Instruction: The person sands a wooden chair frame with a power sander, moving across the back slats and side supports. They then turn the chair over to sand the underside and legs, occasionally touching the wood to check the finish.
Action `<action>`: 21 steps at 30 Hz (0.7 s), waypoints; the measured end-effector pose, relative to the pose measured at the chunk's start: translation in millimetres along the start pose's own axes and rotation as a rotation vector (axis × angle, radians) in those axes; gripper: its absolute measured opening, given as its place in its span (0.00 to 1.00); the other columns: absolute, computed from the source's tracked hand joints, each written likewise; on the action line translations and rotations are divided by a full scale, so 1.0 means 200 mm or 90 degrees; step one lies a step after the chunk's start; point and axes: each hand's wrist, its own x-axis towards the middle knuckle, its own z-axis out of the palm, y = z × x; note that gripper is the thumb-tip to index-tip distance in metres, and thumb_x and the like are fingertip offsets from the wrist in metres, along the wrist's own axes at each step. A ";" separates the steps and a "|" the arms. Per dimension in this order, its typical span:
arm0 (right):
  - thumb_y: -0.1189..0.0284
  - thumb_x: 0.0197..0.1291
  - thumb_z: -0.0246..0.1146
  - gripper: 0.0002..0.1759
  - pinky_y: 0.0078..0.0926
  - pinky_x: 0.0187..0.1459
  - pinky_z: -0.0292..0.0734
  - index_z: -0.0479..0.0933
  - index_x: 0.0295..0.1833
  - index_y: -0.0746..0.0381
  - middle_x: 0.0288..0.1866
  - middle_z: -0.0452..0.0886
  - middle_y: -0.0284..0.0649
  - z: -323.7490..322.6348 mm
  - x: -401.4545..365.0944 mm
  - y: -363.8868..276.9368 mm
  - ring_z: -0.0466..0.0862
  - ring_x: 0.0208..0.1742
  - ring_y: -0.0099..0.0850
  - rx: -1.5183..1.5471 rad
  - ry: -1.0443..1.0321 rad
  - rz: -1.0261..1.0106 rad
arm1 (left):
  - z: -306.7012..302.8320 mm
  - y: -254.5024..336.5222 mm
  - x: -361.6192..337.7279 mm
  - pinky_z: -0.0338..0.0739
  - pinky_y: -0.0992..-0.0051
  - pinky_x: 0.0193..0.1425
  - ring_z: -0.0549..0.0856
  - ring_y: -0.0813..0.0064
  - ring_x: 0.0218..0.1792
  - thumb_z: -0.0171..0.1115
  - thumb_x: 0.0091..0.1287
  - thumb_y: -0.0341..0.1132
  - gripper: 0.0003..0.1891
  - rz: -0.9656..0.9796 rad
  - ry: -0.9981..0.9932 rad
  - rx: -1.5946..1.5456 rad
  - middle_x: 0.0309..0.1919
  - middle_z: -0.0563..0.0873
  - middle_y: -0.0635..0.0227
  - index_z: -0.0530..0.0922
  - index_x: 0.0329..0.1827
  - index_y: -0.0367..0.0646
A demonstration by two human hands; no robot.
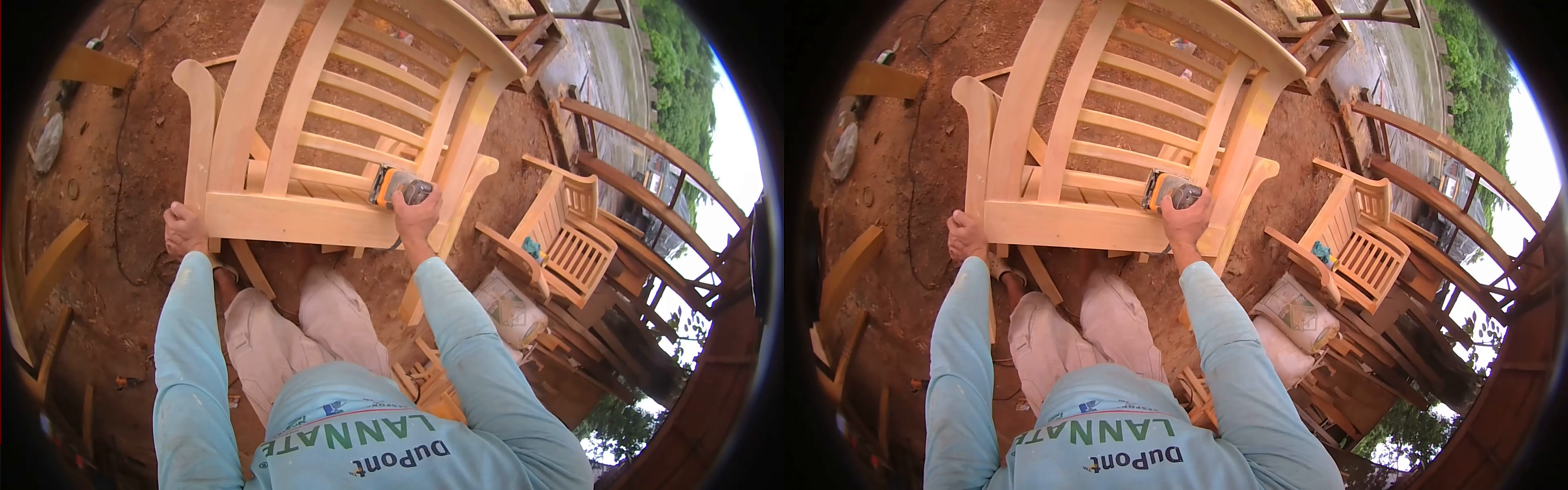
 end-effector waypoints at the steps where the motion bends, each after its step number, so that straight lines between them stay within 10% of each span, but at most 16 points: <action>1: 0.58 0.49 0.76 0.45 0.51 0.65 0.78 0.69 0.69 0.70 0.59 0.79 0.56 0.00 0.00 0.00 0.81 0.61 0.55 0.003 -0.001 -0.005 | 0.00 0.00 0.00 0.78 0.47 0.64 0.87 0.42 0.60 0.41 0.78 0.64 0.32 0.000 0.000 0.002 0.57 0.91 0.53 0.85 0.64 0.52; 21: 0.59 0.49 0.77 0.46 0.51 0.63 0.80 0.68 0.71 0.69 0.59 0.79 0.57 0.00 0.04 -0.01 0.82 0.60 0.56 -0.021 -0.003 -0.019 | 0.00 0.00 -0.01 0.80 0.47 0.59 0.88 0.43 0.57 0.44 0.78 0.62 0.30 0.004 0.032 0.000 0.54 0.92 0.54 0.86 0.59 0.50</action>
